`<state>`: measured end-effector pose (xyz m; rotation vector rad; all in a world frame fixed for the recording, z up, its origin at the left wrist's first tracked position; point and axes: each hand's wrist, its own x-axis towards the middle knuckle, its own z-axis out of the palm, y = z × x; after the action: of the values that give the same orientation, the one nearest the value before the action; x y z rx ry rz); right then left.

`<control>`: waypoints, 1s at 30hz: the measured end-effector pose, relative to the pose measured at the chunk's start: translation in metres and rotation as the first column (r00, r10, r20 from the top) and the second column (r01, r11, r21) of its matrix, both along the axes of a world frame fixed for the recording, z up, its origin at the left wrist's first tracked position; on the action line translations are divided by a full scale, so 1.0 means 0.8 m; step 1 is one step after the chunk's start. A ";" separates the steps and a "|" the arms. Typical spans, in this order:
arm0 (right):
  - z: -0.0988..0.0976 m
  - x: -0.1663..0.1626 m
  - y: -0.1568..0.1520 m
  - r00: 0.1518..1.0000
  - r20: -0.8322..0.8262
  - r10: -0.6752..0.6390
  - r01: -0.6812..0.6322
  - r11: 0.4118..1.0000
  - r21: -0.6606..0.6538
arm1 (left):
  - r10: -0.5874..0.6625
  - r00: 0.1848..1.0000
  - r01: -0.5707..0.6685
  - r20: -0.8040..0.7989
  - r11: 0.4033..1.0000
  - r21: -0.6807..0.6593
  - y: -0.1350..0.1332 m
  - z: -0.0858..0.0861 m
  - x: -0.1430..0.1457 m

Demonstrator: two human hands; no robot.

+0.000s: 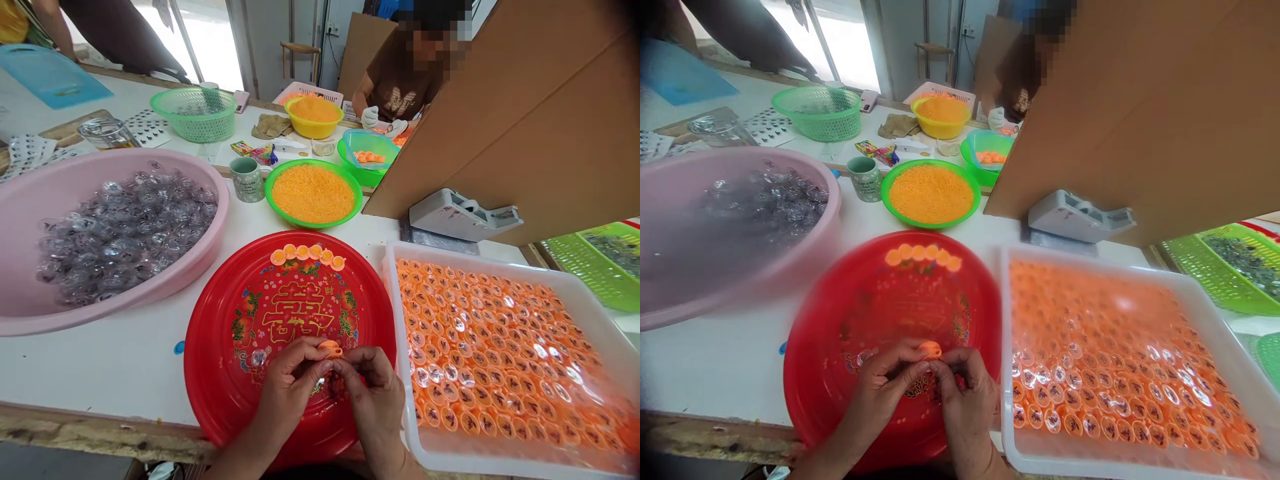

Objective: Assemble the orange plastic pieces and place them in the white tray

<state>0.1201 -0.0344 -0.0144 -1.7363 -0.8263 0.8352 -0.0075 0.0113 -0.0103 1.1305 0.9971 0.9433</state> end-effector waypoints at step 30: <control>0.034 -0.001 -0.003 0.971 0.191 0.145 -0.201 0.928 0.315 | 0.084 0.931 0.025 0.354 0.957 -0.291 -0.013 0.006 -0.002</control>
<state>0.1191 -0.0364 0.0129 -1.4584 -1.1759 0.6268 -0.0088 0.0006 -0.0055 0.6636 0.8162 0.9520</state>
